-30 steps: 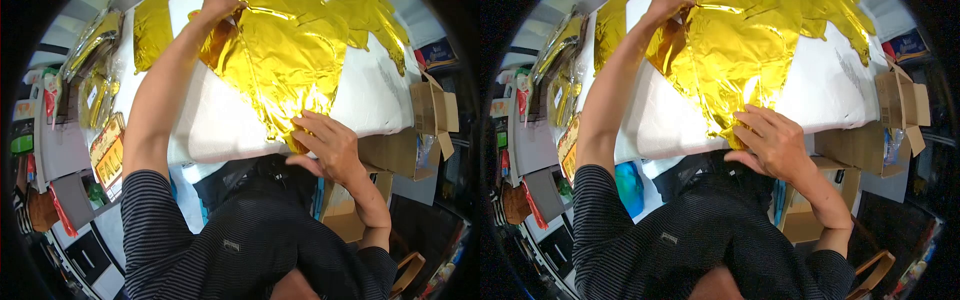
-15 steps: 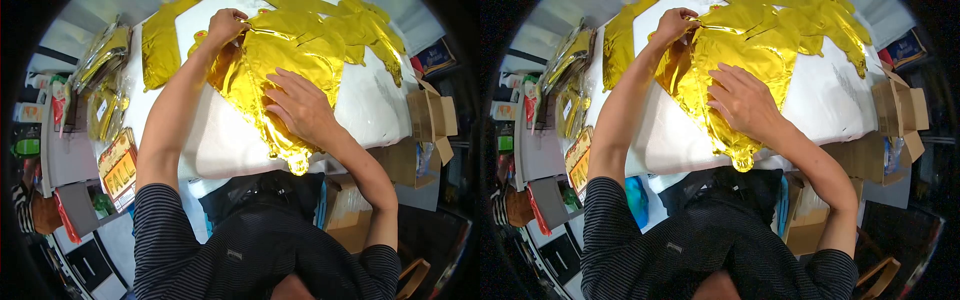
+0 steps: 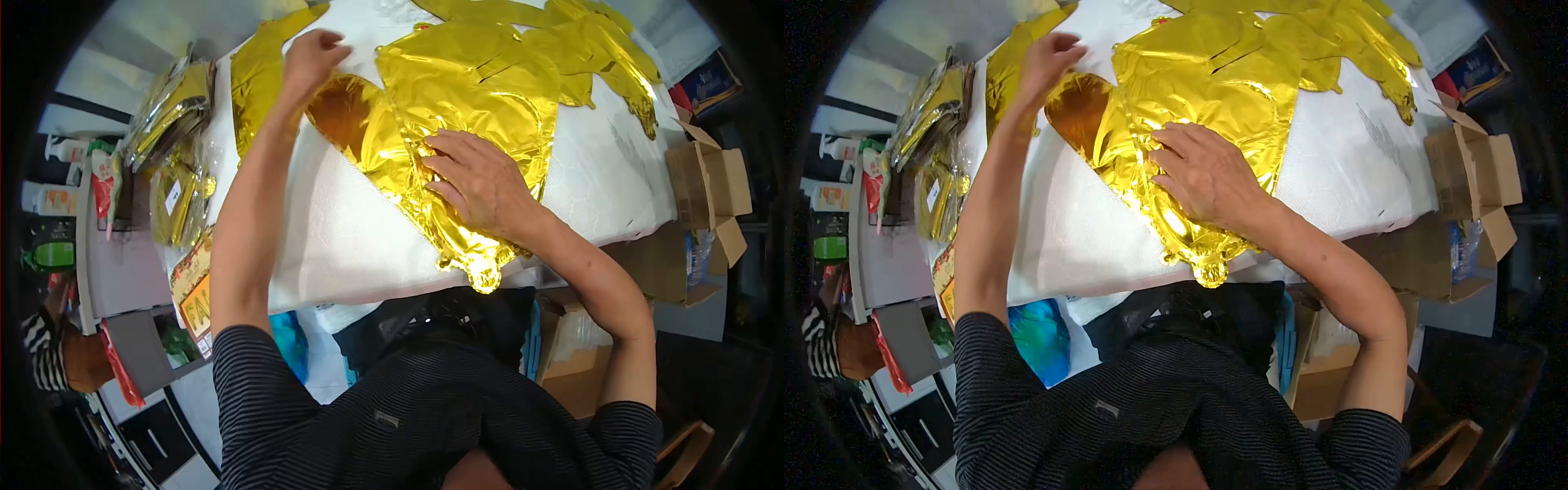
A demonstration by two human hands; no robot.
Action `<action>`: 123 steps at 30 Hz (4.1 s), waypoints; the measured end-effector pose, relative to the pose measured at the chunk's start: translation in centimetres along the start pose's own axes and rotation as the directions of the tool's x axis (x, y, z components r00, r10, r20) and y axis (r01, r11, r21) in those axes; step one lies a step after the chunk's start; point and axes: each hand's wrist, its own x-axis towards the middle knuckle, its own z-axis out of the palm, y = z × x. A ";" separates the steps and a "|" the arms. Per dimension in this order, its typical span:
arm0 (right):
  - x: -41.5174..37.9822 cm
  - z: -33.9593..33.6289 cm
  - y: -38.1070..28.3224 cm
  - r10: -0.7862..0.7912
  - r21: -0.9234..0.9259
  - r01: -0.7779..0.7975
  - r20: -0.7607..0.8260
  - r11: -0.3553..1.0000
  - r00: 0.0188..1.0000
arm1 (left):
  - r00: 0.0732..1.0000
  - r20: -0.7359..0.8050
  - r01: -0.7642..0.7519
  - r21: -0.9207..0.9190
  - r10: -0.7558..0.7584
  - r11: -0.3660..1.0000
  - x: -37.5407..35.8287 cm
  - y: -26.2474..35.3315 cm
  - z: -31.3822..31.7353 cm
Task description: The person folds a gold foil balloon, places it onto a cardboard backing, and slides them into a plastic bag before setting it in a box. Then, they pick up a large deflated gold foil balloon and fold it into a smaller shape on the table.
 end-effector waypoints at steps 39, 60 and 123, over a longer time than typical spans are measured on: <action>-1.0 1.1 1.1 -0.004 0.027 0.004 -0.007 1.000 1.000 | 0.941 0.140 0.335 -0.278 -0.307 0.900 -8.0 10.0 -2.6; -0.7 1.1 0.9 -0.015 0.043 0.019 -0.086 0.999 0.996 | 0.849 0.434 -0.435 0.250 0.301 0.865 -15.2 8.6 0.1; -3.2 -1.8 -1.2 -0.252 -0.036 0.262 0.183 0.964 0.950 | 0.870 0.383 -0.477 0.493 0.310 0.728 -13.4 7.3 4.7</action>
